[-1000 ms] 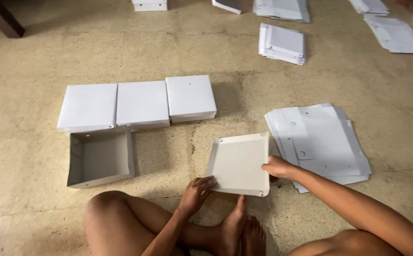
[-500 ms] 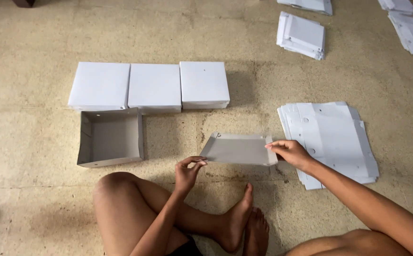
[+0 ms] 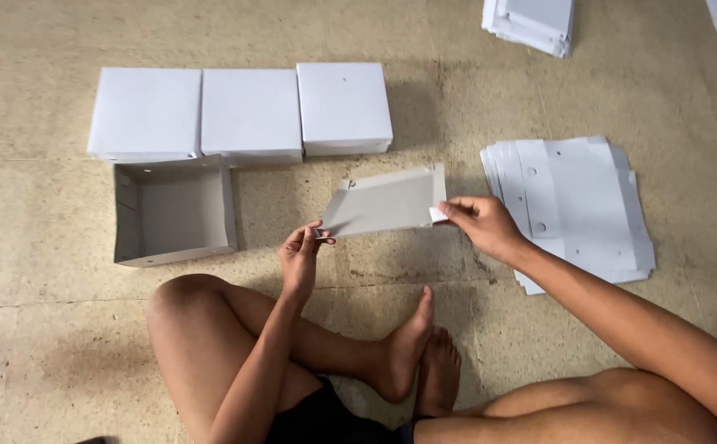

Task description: Folding and assembling white cardboard boxes from flat pre-cut sheets while sitting on the floor.

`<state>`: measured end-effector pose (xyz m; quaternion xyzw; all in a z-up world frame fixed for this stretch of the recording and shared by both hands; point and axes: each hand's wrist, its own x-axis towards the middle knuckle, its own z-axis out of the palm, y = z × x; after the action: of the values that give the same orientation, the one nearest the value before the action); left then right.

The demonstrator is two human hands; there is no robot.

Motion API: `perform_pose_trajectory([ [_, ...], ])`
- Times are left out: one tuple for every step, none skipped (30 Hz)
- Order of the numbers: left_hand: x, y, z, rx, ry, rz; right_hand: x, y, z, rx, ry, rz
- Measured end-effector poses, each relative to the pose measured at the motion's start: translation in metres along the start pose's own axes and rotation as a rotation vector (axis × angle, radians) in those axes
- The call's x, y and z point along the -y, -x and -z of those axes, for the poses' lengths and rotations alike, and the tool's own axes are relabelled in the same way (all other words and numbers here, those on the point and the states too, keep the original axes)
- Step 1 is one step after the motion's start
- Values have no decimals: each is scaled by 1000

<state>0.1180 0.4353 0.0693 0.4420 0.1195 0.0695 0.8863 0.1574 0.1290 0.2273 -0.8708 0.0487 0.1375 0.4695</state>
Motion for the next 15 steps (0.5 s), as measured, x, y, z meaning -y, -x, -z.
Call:
perform_pose_trajectory([
  [4,1,1,2,-3,10,0,2,-3,-2,-3,-10],
  [9,2,2,-9,-42,-84,0,4,-5,-50,-27,9],
  [12,2,2,-19,-81,-181,1,4,-8,-99,-51,31],
  [16,5,1,-16,-84,-175,-2,5,-10,-101,-54,25],
  [18,7,1,-75,-153,-187,-4,4,-12,-97,-86,38],
  [20,9,1,-135,-222,-199,-6,4,-15,-93,-117,50],
  [14,12,-4,-127,-227,-195,-7,3,-16,-100,-123,45],
  [8,16,-9,-109,-314,-226,-8,3,-16,-109,-136,67],
  [3,20,-15,-86,-399,-252,-10,4,-15,-123,-147,85],
  [3,24,-11,-71,-402,-245,-2,7,-16,-136,-153,76],
  [2,24,-10,-27,-454,-248,5,10,-14,-128,-175,97],
  [2,25,-8,18,-506,-252,13,12,-12,-121,-197,118],
  [0,28,-12,42,-507,-246,9,12,-13,-142,-202,109],
  [-2,31,-15,104,-493,-261,4,11,-15,-138,-109,149],
  [-4,34,-16,160,-479,-277,0,11,-17,-128,-14,188],
])
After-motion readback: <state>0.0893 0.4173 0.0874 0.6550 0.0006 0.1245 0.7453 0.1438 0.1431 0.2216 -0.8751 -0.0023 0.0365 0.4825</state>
